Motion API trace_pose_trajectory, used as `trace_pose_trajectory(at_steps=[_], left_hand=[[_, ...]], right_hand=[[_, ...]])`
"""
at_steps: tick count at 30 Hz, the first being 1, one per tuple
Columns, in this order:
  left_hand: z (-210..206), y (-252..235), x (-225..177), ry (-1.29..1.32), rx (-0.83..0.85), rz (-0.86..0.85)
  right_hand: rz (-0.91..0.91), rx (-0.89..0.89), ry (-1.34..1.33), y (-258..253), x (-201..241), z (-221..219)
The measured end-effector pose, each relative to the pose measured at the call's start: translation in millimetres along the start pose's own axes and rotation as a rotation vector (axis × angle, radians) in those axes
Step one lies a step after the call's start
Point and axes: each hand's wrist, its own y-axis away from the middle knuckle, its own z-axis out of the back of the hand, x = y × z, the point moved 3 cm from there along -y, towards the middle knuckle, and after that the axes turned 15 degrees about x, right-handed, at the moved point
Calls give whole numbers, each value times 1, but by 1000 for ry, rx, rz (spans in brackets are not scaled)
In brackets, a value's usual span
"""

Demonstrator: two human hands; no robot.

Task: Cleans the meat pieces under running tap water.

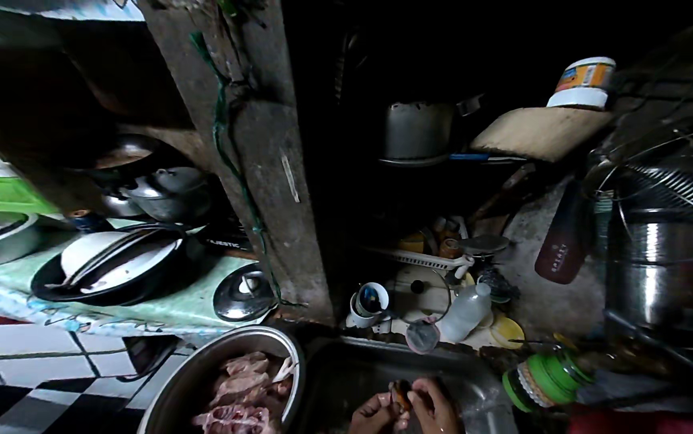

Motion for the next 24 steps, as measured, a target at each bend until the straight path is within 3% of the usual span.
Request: trace_pose_trajectory(at_steps=[7, 14, 17, 19, 24], left_hand=[[-7, -1, -5, -310, -66, -117], [-41, 15, -37, -336, -147, -82], [-30, 11, -26, -382, -110, -158], [-33, 12, -29, -372, -159, -95], [-1, 1, -4, -374, -99, -117]], right_hand=[[73, 9, 276, 6, 11, -2], [178, 224, 290, -3, 15, 6], [195, 165, 353, -2, 16, -2], [246, 67, 428, 0, 19, -8], [328, -137, 581, -3, 4, -25]])
